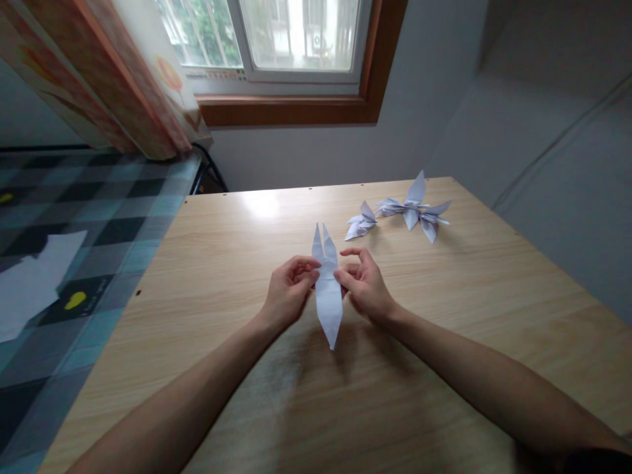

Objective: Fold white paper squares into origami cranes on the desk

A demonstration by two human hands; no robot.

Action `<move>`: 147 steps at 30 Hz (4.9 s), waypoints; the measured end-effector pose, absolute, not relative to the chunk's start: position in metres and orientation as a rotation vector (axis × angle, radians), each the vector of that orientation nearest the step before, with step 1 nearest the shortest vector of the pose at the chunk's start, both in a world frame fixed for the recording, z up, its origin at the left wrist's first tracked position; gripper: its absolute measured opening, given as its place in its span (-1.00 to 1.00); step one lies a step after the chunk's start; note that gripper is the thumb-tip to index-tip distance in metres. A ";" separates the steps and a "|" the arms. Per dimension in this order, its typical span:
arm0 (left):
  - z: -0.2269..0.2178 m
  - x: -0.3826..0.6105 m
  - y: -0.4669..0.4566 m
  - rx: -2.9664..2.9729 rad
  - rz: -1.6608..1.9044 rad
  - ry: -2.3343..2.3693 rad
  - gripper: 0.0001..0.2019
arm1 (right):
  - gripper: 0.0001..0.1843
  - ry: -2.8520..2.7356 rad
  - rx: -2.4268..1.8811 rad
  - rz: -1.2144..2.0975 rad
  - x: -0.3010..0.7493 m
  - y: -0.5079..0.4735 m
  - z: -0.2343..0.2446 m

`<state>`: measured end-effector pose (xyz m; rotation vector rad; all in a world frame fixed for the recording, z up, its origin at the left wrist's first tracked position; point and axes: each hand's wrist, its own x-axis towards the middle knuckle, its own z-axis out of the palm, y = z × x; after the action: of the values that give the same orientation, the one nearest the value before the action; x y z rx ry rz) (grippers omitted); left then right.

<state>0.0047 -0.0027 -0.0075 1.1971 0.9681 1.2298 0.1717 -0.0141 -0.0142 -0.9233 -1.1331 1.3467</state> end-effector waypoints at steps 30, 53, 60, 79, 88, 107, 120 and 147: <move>-0.007 -0.001 -0.006 1.033 1.064 0.820 -0.64 | -0.87 -1.205 -0.861 1.356 0.179 -0.011 -0.017; -0.001 0.008 -0.011 1.363 1.075 0.977 -0.80 | -0.63 -1.154 -0.998 1.353 0.172 -0.014 -0.018; -0.003 0.003 -0.011 1.529 1.003 0.930 -0.67 | -0.79 -1.474 -0.889 1.095 0.174 -0.022 -0.015; -0.011 0.002 0.000 1.125 1.196 0.906 -0.69 | -0.66 -1.651 -0.868 0.991 0.177 -0.017 -0.020; -0.006 0.000 -0.004 1.200 1.183 0.976 -0.80 | -0.86 -1.516 -0.923 0.924 0.176 -0.015 -0.022; -0.003 0.006 -0.010 1.229 1.157 0.865 -0.74 | -0.53 -1.247 -0.988 1.119 0.173 -0.016 -0.021; -0.005 0.001 -0.007 1.303 1.094 0.922 -0.81 | -0.45 -1.296 -0.983 1.155 0.173 -0.017 -0.020; -0.006 0.001 -0.006 1.261 1.192 0.922 -0.75 | -0.79 -1.632 -1.087 1.089 0.173 -0.024 -0.011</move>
<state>0.0011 -0.0061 -0.0061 1.2615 0.9223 1.1918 0.1726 -0.0241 -0.0110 -1.0873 -1.6318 1.0894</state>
